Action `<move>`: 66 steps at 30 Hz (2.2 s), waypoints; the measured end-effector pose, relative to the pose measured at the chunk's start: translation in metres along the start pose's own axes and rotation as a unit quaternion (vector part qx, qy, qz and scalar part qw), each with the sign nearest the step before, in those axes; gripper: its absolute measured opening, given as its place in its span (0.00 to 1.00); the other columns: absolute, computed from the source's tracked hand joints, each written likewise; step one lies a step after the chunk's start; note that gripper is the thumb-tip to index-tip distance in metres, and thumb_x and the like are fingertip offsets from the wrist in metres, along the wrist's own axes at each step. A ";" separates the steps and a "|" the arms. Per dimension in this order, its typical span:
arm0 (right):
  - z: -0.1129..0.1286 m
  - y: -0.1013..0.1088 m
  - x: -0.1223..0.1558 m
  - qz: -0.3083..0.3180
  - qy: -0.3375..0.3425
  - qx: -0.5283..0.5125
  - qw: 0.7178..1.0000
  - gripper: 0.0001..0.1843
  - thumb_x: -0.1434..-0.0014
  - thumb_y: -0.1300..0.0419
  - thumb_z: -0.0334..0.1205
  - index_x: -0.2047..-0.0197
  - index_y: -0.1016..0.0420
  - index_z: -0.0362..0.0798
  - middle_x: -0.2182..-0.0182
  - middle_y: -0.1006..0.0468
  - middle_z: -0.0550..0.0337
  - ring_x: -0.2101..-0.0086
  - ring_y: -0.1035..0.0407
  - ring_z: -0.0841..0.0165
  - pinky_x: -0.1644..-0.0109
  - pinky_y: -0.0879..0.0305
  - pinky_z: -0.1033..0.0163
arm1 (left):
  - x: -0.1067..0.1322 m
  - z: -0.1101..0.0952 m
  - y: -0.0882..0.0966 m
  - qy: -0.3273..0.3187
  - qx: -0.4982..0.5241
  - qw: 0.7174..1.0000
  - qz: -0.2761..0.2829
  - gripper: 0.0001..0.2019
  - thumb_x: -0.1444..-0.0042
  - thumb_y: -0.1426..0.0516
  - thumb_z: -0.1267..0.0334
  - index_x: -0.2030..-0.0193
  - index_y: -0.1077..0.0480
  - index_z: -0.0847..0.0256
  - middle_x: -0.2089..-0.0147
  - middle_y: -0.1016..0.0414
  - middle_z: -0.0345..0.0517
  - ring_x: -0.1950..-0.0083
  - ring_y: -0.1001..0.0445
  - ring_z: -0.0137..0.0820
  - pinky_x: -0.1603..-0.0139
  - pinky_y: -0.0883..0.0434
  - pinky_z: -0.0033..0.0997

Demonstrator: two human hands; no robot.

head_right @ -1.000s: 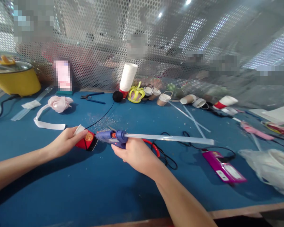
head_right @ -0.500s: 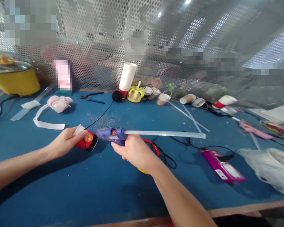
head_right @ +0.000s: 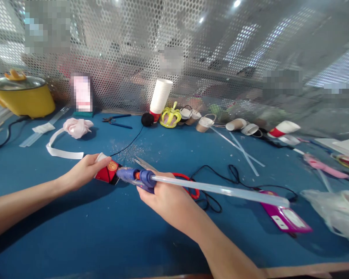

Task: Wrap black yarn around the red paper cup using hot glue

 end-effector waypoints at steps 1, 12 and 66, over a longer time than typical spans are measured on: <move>0.001 0.000 0.001 -0.001 -0.002 0.012 1.000 0.06 0.50 0.46 0.31 0.72 0.29 0.50 0.77 0.25 0.58 0.74 0.30 0.65 0.69 0.35 0.63 | 0.000 0.000 0.000 0.002 0.001 1.000 -0.001 0.19 0.48 0.53 0.48 0.81 0.47 0.59 0.82 0.47 0.34 0.79 0.47 0.24 0.79 0.49 0.27; -0.004 -0.011 0.007 0.008 -0.008 0.010 1.000 0.06 0.48 0.45 0.33 0.76 0.35 0.49 0.80 0.29 0.63 0.78 0.35 0.71 0.74 0.41 0.67 | -0.002 -0.002 0.000 0.024 -0.012 0.999 -0.026 0.20 0.50 0.52 0.47 0.83 0.49 0.58 0.83 0.48 0.34 0.80 0.49 0.24 0.80 0.51 0.26; -0.119 -0.014 -0.064 -0.137 -0.271 -0.208 0.930 0.14 0.46 0.44 0.42 0.78 0.34 0.43 0.81 0.28 0.57 0.83 0.37 0.76 0.78 0.40 0.70 | 0.006 -0.002 0.013 -0.079 0.117 0.987 -0.077 0.20 0.48 0.52 0.46 0.79 0.44 0.61 0.81 0.48 0.33 0.78 0.51 0.22 0.79 0.49 0.24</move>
Point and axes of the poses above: each hand's wrist, its own x-axis away from the middle knuckle, its own y-axis out of the back of the hand, z = x × y, the point moved 1 cm from there along -x, towards the middle knuckle
